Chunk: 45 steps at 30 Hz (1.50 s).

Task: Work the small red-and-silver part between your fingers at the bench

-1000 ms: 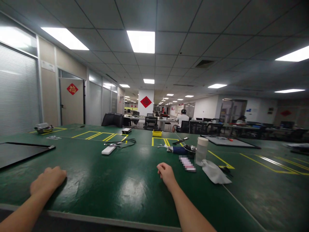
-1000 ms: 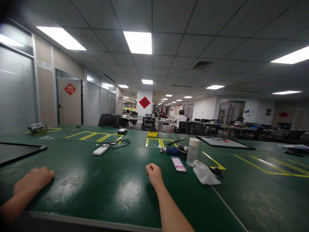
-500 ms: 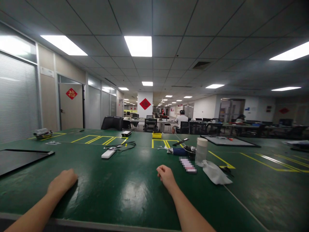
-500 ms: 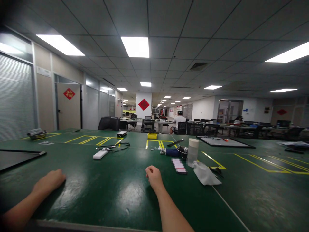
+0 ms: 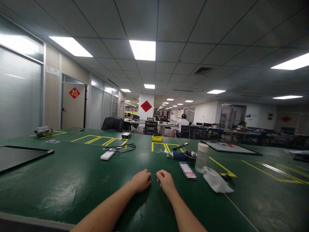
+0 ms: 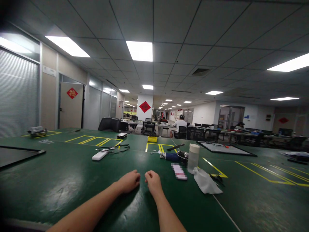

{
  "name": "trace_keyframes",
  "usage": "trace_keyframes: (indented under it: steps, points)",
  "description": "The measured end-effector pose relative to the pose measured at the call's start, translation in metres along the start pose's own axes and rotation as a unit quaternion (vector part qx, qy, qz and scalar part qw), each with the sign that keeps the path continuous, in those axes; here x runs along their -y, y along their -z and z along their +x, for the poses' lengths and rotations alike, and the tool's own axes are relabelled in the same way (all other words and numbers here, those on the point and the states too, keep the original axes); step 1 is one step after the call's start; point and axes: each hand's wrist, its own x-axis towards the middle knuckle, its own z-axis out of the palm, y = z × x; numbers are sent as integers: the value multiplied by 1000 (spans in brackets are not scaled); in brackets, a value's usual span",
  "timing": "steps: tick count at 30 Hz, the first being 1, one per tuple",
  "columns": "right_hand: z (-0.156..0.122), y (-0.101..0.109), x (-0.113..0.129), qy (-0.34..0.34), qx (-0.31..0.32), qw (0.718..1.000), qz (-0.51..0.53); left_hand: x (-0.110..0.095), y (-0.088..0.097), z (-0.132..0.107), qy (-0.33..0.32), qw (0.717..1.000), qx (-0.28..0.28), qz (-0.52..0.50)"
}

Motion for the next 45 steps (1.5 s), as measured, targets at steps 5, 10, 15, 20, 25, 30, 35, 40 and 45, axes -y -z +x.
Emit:
trace_keyframes:
  steps: [5,10,15,20,25,30,35,40,45]
  points:
    - [0,1,-1,15,-7,1000,-24,-24,-6,-8,-102,993,-42,-31]
    - [0,3,-1,21,-34,992,-123,-11,-3,-18,-103,987,-67,-106]
    - [-1,2,-5,34,12,977,-212,-3,-10,-12,-15,992,-75,-99]
    - [-4,-1,-5,57,82,958,-267,-3,-11,-12,-45,992,-69,-92]
    - [-4,-1,-3,58,101,954,-275,-7,-12,-12,-53,990,-72,-105]
    - [-3,-2,-6,40,94,956,-275,-7,-13,-11,-45,993,-59,-97]
    - [-2,-3,-10,44,60,956,-284,-5,-14,-11,-31,992,-83,-95]
    - [-5,-1,-6,53,82,957,-272,-4,-12,-11,-9,992,-69,-109]
    - [-5,0,-2,56,63,975,-204,-4,-10,-10,-18,985,-99,-137]
